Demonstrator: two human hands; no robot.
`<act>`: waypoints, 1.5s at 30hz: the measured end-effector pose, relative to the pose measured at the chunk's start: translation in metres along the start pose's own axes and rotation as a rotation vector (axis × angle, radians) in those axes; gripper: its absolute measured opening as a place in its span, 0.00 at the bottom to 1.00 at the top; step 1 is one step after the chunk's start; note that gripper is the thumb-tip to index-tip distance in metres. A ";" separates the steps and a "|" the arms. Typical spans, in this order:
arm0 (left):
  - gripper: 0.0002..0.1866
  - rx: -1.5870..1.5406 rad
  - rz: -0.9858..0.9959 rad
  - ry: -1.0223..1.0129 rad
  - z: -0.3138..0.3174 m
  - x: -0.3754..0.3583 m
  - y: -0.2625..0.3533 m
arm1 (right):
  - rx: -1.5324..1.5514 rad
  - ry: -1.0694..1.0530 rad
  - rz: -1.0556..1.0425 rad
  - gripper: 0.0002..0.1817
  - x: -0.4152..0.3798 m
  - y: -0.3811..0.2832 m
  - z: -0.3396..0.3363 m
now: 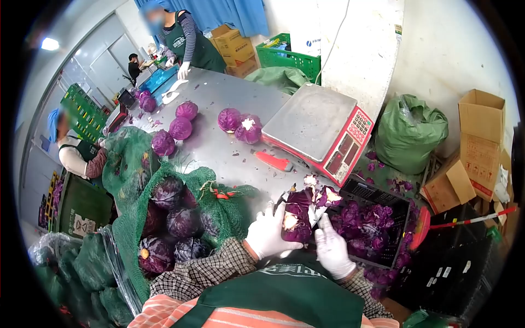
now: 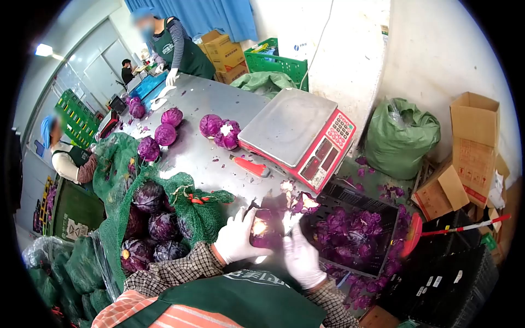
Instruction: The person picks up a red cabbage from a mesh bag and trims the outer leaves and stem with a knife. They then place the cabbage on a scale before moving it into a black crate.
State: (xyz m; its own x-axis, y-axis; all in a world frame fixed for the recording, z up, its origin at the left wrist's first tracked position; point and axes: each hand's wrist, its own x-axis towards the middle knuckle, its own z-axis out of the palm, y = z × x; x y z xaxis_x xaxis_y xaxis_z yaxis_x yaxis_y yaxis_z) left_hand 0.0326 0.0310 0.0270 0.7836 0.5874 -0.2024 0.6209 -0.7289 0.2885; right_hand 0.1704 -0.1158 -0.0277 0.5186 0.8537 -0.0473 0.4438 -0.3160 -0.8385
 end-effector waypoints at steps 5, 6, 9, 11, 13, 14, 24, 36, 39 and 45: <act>0.63 -0.005 -0.069 -0.002 0.004 0.002 0.004 | -0.038 -0.060 -0.112 0.29 0.003 -0.012 0.018; 0.63 0.002 -0.063 0.011 0.006 0.002 0.003 | -0.057 -0.056 -0.108 0.29 0.003 -0.011 0.021; 0.60 0.035 -0.037 0.056 0.008 0.002 0.004 | -0.114 -0.069 -0.073 0.29 0.003 -0.013 0.026; 0.60 0.025 -0.029 0.060 0.008 0.001 0.004 | -0.146 -0.106 -0.019 0.30 0.006 -0.019 0.024; 0.59 0.014 -0.028 0.075 0.009 0.001 0.005 | -0.188 -0.115 0.016 0.29 0.011 -0.028 0.022; 0.59 0.007 -0.031 0.088 0.011 0.000 0.007 | -0.210 -0.120 0.033 0.28 0.013 -0.030 0.022; 0.61 0.079 0.014 0.171 0.024 -0.005 0.007 | -0.077 0.079 -0.034 0.19 0.033 0.001 0.021; 0.63 -0.123 -0.001 0.129 0.022 -0.030 -0.020 | 0.572 0.100 0.238 0.09 0.055 0.053 0.038; 0.61 -0.193 0.050 0.158 0.029 -0.037 -0.033 | 0.824 0.176 0.523 0.08 0.040 0.044 0.038; 0.56 -0.566 0.188 0.161 0.028 -0.011 -0.053 | 0.840 0.252 0.209 0.07 0.028 0.000 0.022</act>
State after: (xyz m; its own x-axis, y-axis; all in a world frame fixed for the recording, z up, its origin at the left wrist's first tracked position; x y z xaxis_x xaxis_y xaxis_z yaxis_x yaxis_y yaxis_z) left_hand -0.0081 0.0538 -0.0125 0.8378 0.5451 0.0311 0.3302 -0.5511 0.7663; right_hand 0.1690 -0.0825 -0.0408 0.7172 0.6656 -0.2061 -0.3065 0.0357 -0.9512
